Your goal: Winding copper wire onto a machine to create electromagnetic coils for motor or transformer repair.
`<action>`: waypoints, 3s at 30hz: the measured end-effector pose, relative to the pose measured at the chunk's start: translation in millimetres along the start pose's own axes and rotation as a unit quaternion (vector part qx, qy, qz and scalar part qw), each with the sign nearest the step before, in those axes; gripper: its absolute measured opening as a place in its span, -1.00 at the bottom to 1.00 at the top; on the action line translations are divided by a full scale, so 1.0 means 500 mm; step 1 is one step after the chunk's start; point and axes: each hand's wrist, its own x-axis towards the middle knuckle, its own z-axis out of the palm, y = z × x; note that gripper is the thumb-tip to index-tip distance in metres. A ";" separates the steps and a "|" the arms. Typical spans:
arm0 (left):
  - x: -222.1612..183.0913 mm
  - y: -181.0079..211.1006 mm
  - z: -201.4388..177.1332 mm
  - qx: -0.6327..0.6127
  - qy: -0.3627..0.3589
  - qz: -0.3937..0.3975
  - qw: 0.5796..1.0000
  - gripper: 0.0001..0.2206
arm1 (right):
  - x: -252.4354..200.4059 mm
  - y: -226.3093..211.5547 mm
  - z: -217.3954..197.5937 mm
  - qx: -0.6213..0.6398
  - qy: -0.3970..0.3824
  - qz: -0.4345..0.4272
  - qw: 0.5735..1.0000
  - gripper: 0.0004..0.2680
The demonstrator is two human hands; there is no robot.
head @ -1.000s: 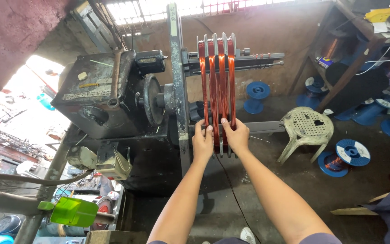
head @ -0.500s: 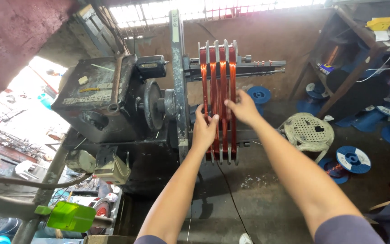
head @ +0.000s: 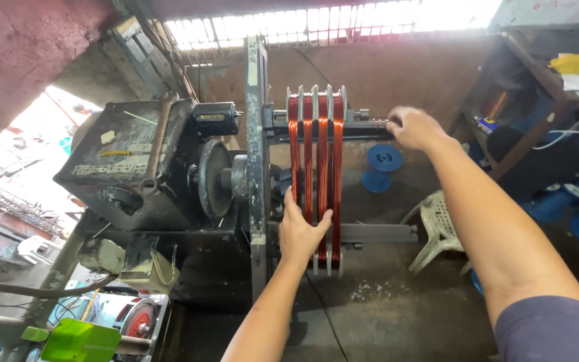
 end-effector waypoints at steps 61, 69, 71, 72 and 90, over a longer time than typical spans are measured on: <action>0.380 0.334 -0.026 0.303 -0.128 0.378 0.865 -0.65 | -0.264 -0.035 0.011 -0.307 0.165 -0.322 0.881 -0.94; 0.450 0.324 0.074 0.386 -0.208 0.234 0.868 -0.70 | -0.044 -0.041 -0.204 0.197 -0.153 -0.085 0.965 -0.76; 0.438 0.317 0.053 0.376 -0.213 0.242 0.869 -0.68 | -0.004 -0.011 -0.153 0.211 -0.209 -0.094 0.950 -0.77; 0.432 0.314 0.040 0.364 -0.216 0.251 0.870 -0.66 | 0.018 0.002 -0.130 0.221 -0.265 -0.101 0.933 -0.77; 0.392 0.343 0.034 0.322 -0.217 0.197 0.900 -0.68 | -0.055 0.155 -0.065 0.114 -0.044 -0.056 0.991 -0.81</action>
